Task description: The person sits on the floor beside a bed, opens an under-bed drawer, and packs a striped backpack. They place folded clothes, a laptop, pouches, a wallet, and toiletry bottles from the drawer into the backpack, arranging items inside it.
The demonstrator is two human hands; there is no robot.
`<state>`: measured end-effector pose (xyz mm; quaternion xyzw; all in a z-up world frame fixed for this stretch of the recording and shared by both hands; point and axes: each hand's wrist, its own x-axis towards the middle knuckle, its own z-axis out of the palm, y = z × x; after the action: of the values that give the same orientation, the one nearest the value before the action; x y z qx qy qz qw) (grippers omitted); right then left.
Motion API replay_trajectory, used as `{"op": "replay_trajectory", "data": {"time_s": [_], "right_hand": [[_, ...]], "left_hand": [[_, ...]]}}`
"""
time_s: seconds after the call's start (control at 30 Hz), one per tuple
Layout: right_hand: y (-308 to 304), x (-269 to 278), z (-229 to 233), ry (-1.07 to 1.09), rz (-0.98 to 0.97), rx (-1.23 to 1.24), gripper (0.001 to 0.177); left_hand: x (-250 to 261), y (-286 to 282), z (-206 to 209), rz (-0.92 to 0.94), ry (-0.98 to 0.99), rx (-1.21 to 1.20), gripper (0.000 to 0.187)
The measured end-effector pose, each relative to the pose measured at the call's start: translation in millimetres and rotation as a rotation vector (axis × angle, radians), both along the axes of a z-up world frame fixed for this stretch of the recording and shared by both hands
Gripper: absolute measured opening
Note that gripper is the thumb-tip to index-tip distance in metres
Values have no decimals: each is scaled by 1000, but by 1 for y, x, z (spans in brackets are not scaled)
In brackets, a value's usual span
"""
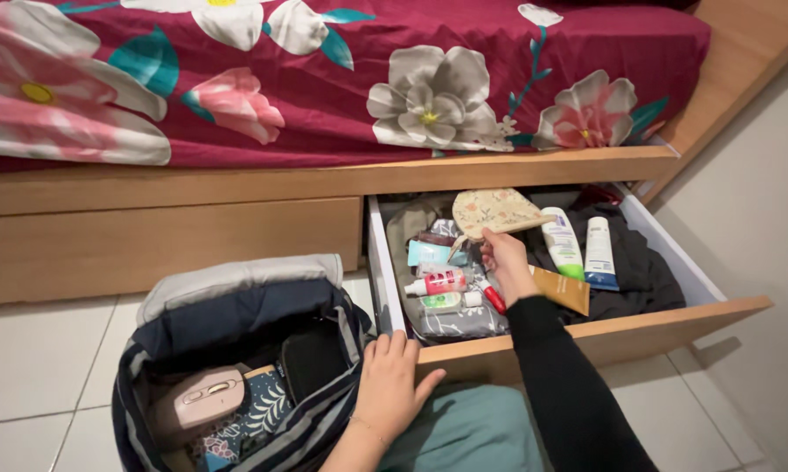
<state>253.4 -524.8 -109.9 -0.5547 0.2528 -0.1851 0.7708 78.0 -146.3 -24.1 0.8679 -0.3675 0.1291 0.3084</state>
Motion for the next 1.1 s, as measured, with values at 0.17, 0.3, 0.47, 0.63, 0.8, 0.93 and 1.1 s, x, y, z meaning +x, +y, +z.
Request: {"op": "replay_trajectory", "data": {"time_s": [0.17,0.3,0.47,0.63,0.8,0.93,1.1], "right_hand": [[78,-78,50,-178,118,-210,21],[146,-142,101,-112,357,-190,16],[194,-191,155,-77,529,-592,21],[199,-221,172,-148,279,-1537,30],[154,-208,176,88,240,-1123,34],[140,-209,151,-176,444,-743,29],[153,-232,138,-254,467,-767,28]], "left_hand": [[-5,2,31,11,23,-350,44],[1,2,62,33,-115,-503,52],[12,19,78,-45,-210,-370,32],[8,37,77,-71,-283,-477,22],[14,78,92,67,-169,-562,17],[15,98,112,-40,75,-546,28],[-3,93,118,-135,207,-474,16]]}}
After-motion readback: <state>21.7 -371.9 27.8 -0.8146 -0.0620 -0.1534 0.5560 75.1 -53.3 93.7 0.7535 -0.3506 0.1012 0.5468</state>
